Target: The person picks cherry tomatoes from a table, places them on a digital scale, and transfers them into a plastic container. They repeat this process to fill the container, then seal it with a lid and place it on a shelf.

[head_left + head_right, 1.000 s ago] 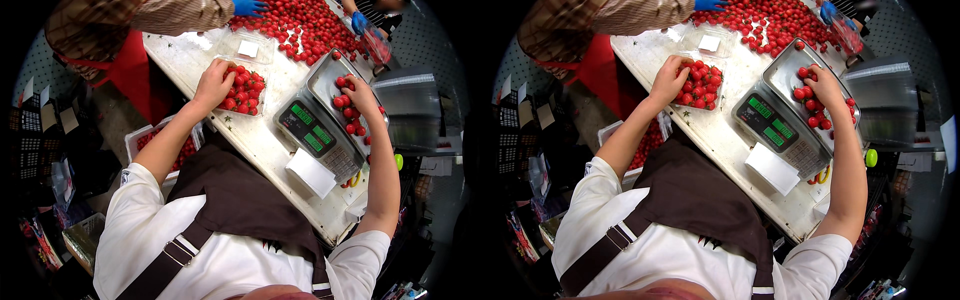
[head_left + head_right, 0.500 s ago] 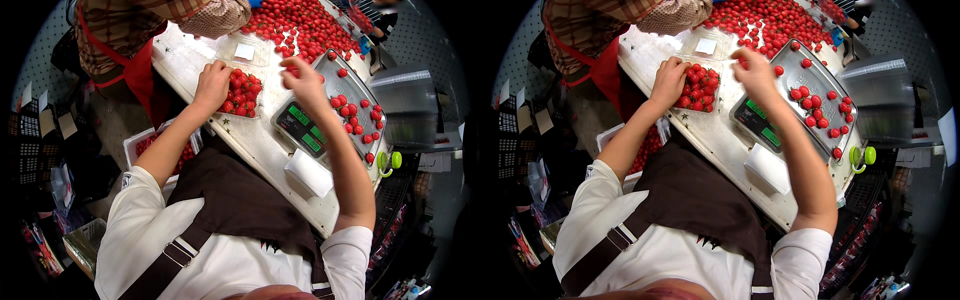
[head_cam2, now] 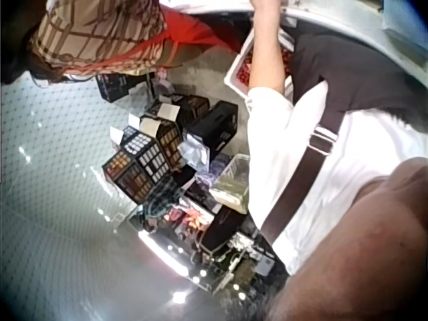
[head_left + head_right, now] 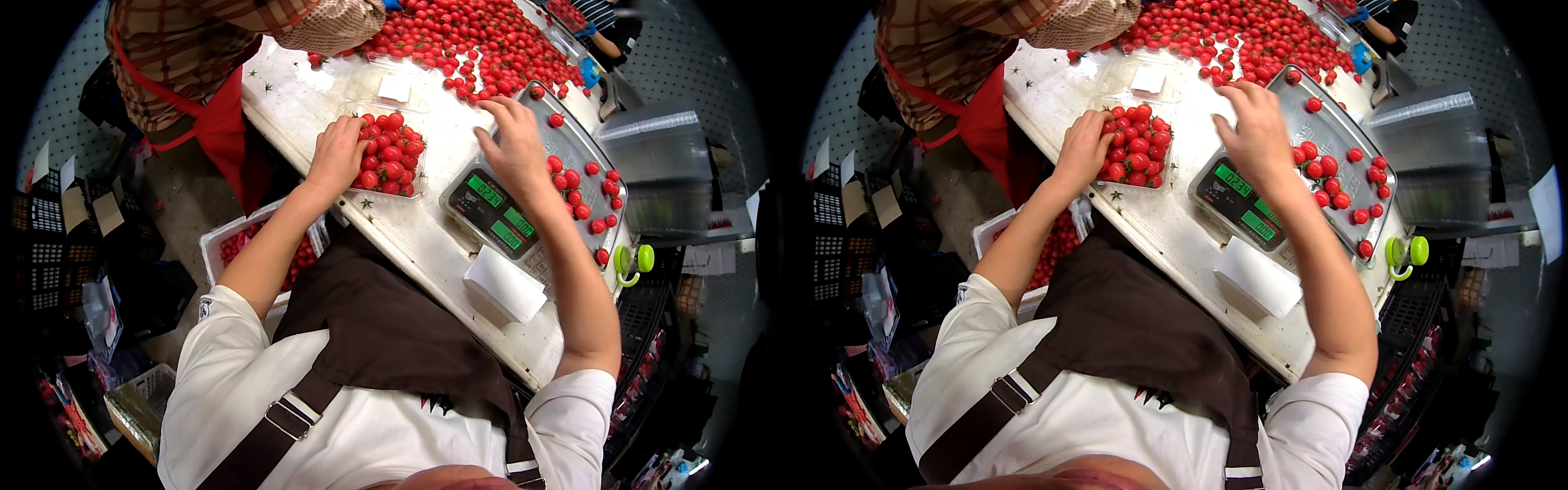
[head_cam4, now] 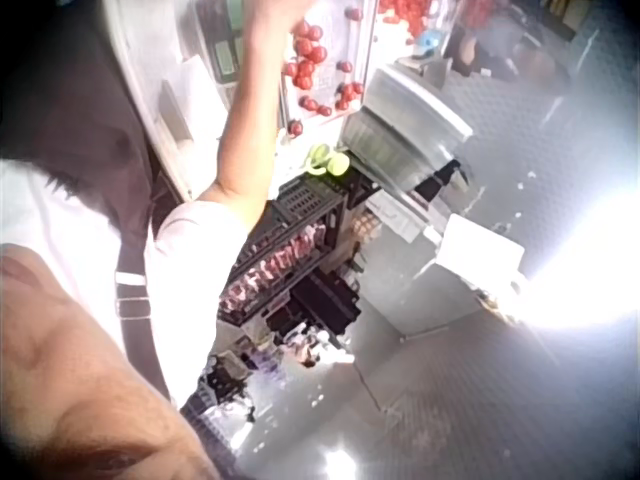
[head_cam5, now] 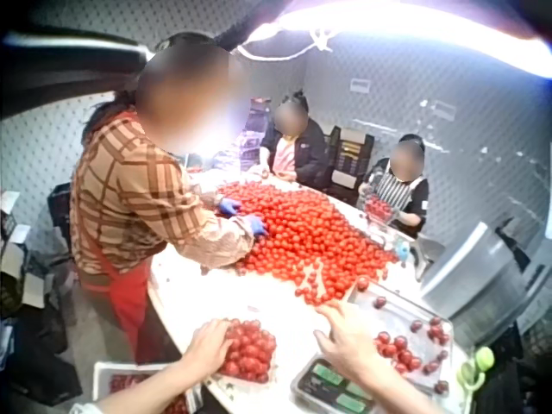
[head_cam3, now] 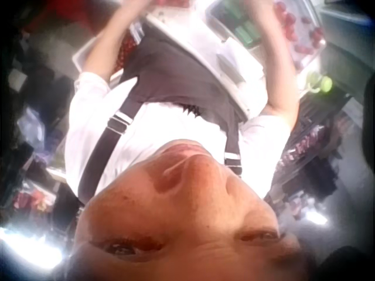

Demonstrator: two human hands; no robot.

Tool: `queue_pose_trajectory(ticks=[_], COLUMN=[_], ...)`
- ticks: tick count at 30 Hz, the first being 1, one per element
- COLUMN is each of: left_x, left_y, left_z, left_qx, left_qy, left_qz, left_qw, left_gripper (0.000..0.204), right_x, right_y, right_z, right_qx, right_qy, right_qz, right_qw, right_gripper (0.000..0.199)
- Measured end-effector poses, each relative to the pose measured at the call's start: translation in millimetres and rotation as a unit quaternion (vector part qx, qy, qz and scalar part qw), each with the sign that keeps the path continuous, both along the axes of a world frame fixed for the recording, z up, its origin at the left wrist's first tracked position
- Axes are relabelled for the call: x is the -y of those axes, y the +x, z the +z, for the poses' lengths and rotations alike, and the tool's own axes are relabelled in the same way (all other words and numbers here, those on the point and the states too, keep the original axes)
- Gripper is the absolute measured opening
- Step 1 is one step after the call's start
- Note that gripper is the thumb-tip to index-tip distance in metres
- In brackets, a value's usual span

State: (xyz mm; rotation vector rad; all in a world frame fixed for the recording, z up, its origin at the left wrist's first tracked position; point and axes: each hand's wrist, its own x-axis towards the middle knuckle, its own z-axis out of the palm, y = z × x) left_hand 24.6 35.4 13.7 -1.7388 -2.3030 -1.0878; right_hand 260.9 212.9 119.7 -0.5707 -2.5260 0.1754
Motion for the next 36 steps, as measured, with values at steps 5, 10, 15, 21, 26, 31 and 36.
queue_pose_trajectory(ticks=[5, 10, 15, 21, 26, 31, 36], left_x=[1, 6, 20, 24, 26, 30, 40], left_y=[0, 4, 4, 10, 10, 7, 5], left_z=[3, 10, 5, 9, 13, 17, 14], left_qx=[0.004, 0.005, -0.007, 0.005, 0.013, 0.02, 0.062], left_qy=[0.001, 0.011, 0.051, 0.049, 0.059, 0.079, 0.095], left_qz=[-0.007, -0.011, -0.005, -0.004, -0.006, -0.006, 0.005], left_qw=[1.0, 1.0, 0.999, 0.999, 0.998, 0.997, 0.994], left_gripper=[0.027, 0.028, 0.032, 0.03, 0.029, 0.025, 0.022], right_x=[-49, -68, -50, -52, -71, -79, -21], right_y=[65, 114, 146, 136, 131, 117, 33], right_z=[-14, -7, -4, -3, -8, 2, 19], right_qx=[0.184, 0.211, 0.165, 0.141, 0.083, -0.016, -0.128], right_qy=[0.121, 0.072, -0.034, -0.073, -0.1, -0.147, -0.248], right_qz=[-0.121, -0.2, -0.216, -0.238, -0.189, -0.206, -0.13], right_qw=[0.968, 0.954, 0.962, 0.958, 0.973, 0.967, 0.951], right_gripper=[0.041, 0.04, 0.038, 0.036, 0.034, 0.035, 0.034])
